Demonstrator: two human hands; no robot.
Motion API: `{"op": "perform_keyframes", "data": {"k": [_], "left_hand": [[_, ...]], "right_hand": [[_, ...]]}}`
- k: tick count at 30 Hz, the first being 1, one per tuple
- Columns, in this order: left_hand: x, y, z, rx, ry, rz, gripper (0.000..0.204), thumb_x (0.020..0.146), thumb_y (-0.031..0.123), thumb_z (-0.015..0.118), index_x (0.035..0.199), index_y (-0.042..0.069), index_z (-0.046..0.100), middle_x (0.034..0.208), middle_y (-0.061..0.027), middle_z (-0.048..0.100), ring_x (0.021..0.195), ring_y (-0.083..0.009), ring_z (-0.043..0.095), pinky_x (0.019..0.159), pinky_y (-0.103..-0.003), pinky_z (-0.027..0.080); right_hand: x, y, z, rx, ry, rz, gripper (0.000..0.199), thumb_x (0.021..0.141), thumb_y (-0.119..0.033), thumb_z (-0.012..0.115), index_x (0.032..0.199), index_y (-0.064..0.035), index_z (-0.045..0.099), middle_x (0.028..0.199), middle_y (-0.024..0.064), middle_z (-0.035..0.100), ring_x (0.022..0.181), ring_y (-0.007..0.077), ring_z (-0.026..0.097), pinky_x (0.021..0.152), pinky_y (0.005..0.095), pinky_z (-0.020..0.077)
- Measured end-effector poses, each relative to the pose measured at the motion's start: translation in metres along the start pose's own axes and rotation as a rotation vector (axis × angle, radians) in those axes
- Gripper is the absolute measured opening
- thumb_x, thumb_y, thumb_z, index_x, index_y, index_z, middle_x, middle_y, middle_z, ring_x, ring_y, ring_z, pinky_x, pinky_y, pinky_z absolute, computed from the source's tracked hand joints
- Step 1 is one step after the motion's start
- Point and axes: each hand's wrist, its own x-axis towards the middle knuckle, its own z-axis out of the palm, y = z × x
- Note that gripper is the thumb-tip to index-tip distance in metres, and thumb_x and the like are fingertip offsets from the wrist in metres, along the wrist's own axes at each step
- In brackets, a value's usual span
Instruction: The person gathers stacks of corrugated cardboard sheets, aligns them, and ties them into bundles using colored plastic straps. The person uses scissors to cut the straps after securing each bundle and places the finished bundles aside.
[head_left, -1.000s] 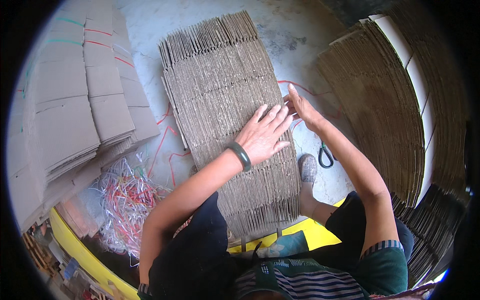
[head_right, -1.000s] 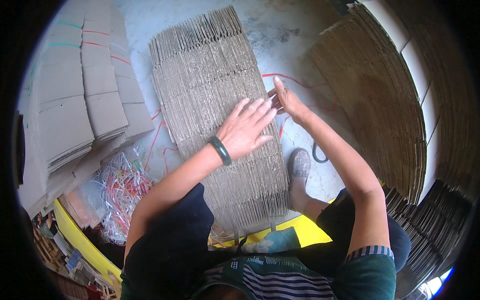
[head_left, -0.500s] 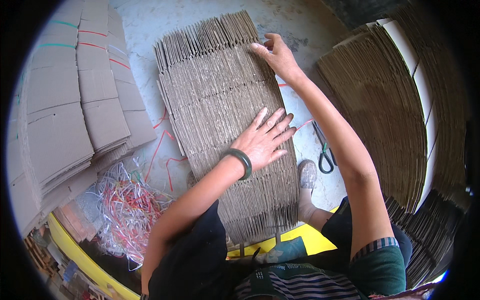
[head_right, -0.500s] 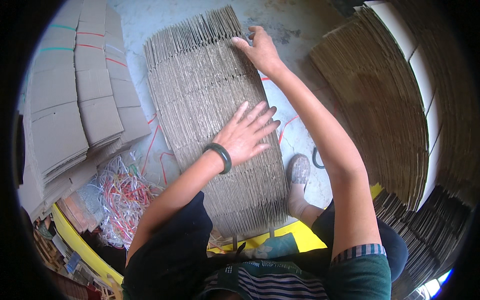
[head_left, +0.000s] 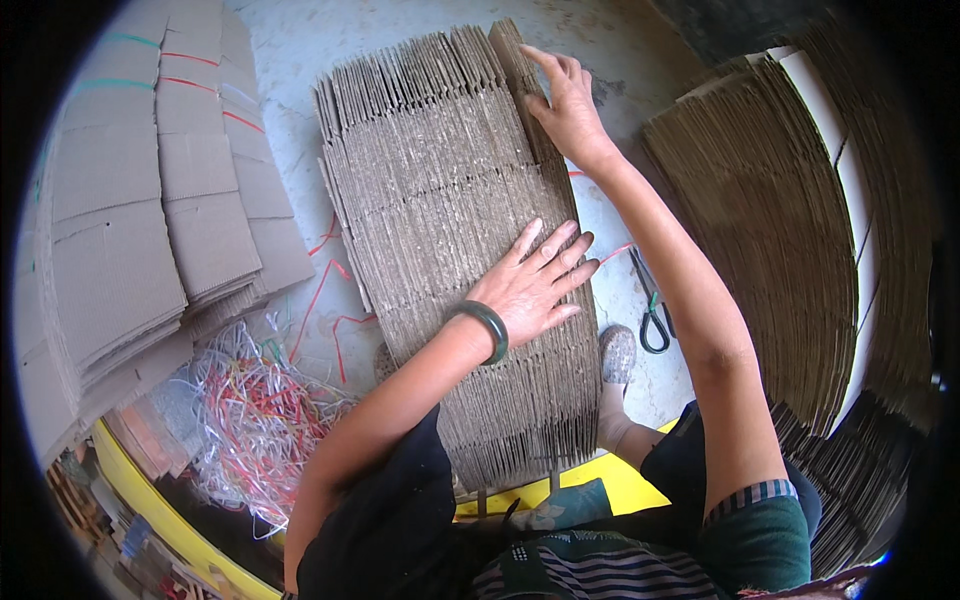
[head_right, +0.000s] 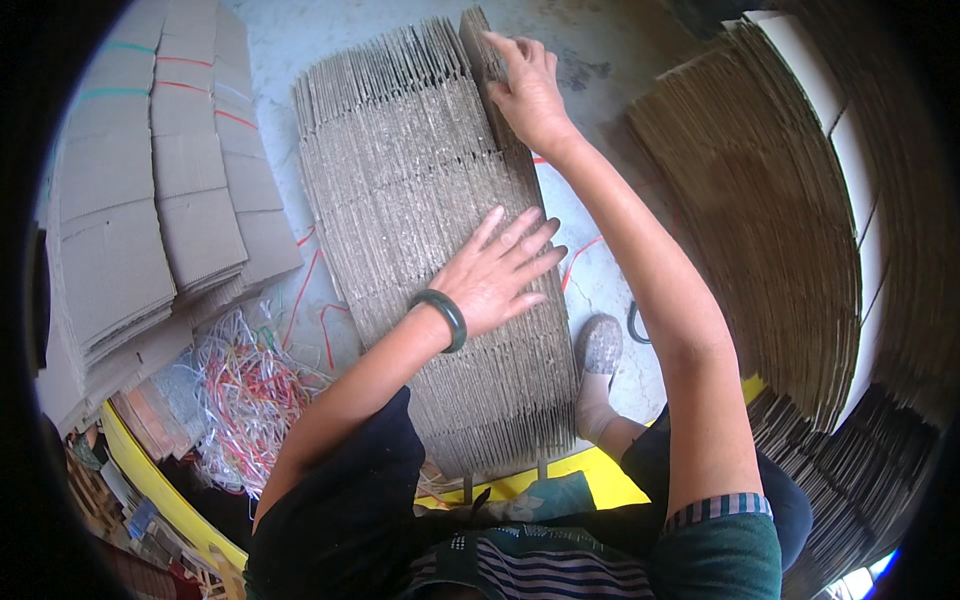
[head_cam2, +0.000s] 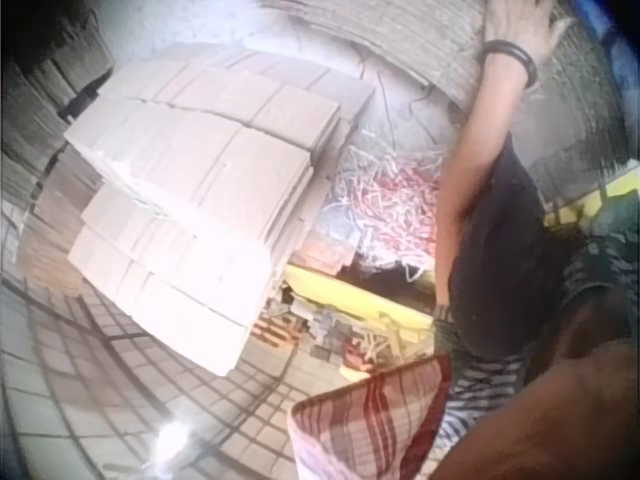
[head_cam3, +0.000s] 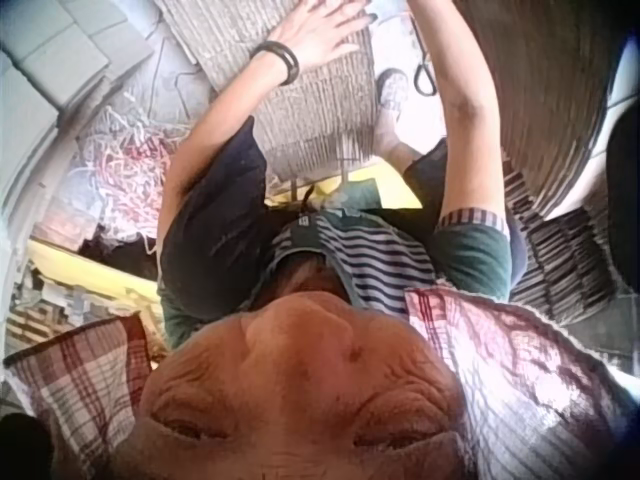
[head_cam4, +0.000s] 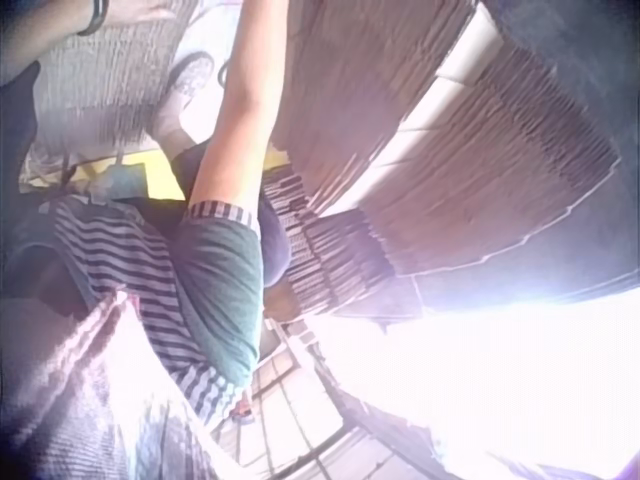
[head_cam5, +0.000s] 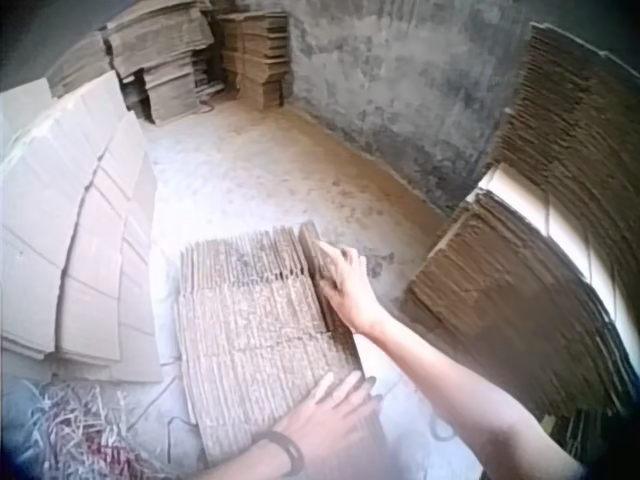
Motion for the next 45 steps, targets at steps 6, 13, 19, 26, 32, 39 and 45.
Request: {"op": "perform_keyframes", "data": {"k": [6,13,19,26,32,39,45], "left_hand": [[0.000,-0.001,0.001,0.041,-0.030,0.000,0.065,0.109,0.055,0.041,0.163,0.020,0.040,0.173,-0.0068,0.029,0.163,-0.0271,0.016,0.133,-0.057,0.007],[0.000,-0.001,0.001,0.014,-0.006,0.002,0.065,0.107,0.055,0.045,0.163,0.021,0.041,0.172,-0.0071,0.030,0.163,-0.0273,0.018,0.133,-0.057,0.008],[-0.001,0.000,-0.001,-0.029,0.056,-0.007,0.066,0.103,0.053,0.055,0.160,0.021,0.045,0.170,-0.0078,0.034,0.162,-0.0277,0.021,0.132,-0.057,0.010],[0.000,0.000,0.003,-0.043,0.079,-0.002,0.066,0.103,0.052,0.056,0.160,0.021,0.045,0.169,-0.0077,0.036,0.161,-0.0279,0.022,0.132,-0.057,0.011],[0.000,-0.001,0.003,-0.045,0.079,0.005,0.066,0.103,0.051,0.056,0.160,0.021,0.045,0.168,-0.0077,0.038,0.160,-0.0282,0.024,0.132,-0.057,0.011],[-0.001,-0.001,0.003,-0.037,0.096,-0.002,0.066,0.103,0.051,0.057,0.160,0.021,0.045,0.167,-0.0077,0.039,0.160,-0.0278,0.026,0.132,-0.057,0.012],[0.002,-0.001,0.006,-0.041,0.115,0.010,0.064,0.102,0.051,0.058,0.158,0.020,0.049,0.166,-0.0085,0.041,0.159,-0.0291,0.026,0.132,-0.057,0.013]], "right_hand": [[0.000,0.000,0.009,-0.219,0.039,-0.265,0.050,0.090,0.002,0.066,0.131,-0.0277,0.069,0.154,0.0168,0.048,0.142,0.0423,0.041,0.120,0.0484,0.0419],[-0.004,-0.003,0.002,-0.174,-0.054,-0.083,0.031,0.099,-0.014,0.064,0.128,-0.0232,0.071,0.156,0.0168,0.047,0.145,0.0407,0.041,0.122,0.0488,0.0407],[-0.006,-0.026,0.008,-0.212,-0.052,0.024,0.039,0.097,-0.039,0.071,0.129,-0.0172,0.067,0.149,0.0197,0.052,0.141,0.0425,0.045,0.117,0.0512,0.0434],[-0.002,-0.017,0.013,-0.178,-0.026,-0.008,0.048,0.089,-0.028,0.077,0.134,-0.0188,0.062,0.154,0.0221,0.044,0.144,0.0461,0.040,0.119,0.0540,0.0418],[0.005,-0.022,0.023,-0.183,0.041,-0.270,0.056,0.084,-0.004,0.070,0.135,-0.0252,0.065,0.157,0.0229,0.043,0.145,0.0467,0.038,0.118,0.0548,0.0402],[0.004,-0.022,0.020,-0.314,-0.009,-0.367,0.042,0.085,-0.005,0.067,0.123,-0.0222,0.073,0.151,0.0192,0.052,0.144,0.0444,0.043,0.115,0.0541,0.0444],[-0.003,-0.028,0.021,-0.327,0.024,-0.241,0.027,0.093,-0.024,0.071,0.119,-0.0168,0.072,0.148,0.0208,0.055,0.141,0.0446,0.047,0.114,0.0544,0.0452]]}}
